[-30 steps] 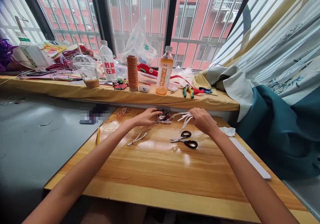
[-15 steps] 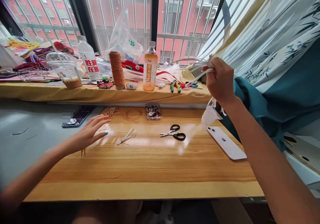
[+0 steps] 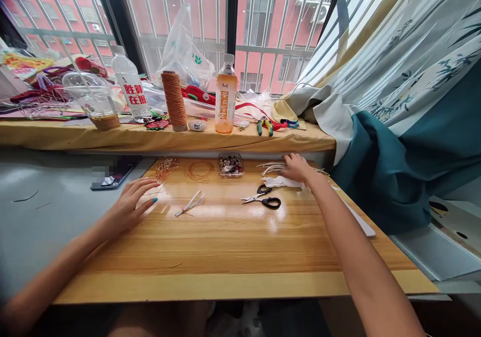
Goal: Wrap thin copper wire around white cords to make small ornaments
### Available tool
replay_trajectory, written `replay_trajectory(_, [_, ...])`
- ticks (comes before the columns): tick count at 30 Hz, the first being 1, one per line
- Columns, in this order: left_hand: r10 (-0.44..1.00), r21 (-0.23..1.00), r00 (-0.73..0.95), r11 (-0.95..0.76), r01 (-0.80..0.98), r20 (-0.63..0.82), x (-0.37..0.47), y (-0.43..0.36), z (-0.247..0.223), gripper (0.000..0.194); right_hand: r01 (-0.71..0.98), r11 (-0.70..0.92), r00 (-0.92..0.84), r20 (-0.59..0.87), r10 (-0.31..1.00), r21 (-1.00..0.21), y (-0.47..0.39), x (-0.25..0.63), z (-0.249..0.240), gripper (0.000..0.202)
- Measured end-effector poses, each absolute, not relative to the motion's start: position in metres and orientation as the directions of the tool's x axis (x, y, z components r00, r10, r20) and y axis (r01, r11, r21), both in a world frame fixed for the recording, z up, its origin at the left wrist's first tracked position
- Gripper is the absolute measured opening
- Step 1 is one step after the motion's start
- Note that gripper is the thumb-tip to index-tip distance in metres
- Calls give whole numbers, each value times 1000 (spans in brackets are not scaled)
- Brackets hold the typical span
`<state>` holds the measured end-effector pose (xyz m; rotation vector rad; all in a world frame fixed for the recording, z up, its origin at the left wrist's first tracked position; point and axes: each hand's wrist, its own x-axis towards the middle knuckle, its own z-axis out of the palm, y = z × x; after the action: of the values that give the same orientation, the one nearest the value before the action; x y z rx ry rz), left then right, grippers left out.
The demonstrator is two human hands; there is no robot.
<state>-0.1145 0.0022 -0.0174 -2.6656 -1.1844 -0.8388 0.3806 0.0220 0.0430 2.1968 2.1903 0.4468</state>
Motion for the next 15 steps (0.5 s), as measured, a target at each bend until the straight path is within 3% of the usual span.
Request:
replay_trajectory(2, [657,108,542,-683,723,525,-115,1,-18,37,989,29,-63,233,970,148,16,382,45,53])
replay_trajectory(4, [660,92,542,-674,733,520,-114,-2,-19,37,987,135,-153,253,955,86,5,380,51,45])
replay_trajectory(7, [655,70,546,-671,738,522,-111,-6,-17,37,959,279,-278,-32,960,52,-16,371,48,43])
replay_trajectory(10, [648,63,539,-668,741,539,-110,-8,-17,36,984,166,-165,-20,986,61,-33,361,41,30])
replay_trajectory(13, [644,52,530,-661,749,551,-110,-10,-17,36,997,67,-64,67,996,-40,-44,358,48,29])
replay_trajectory(15, [639,36,538,-661,749,550,-109,-10,-19,36,994,36,-33,33,999,-101,-51,357,62,29])
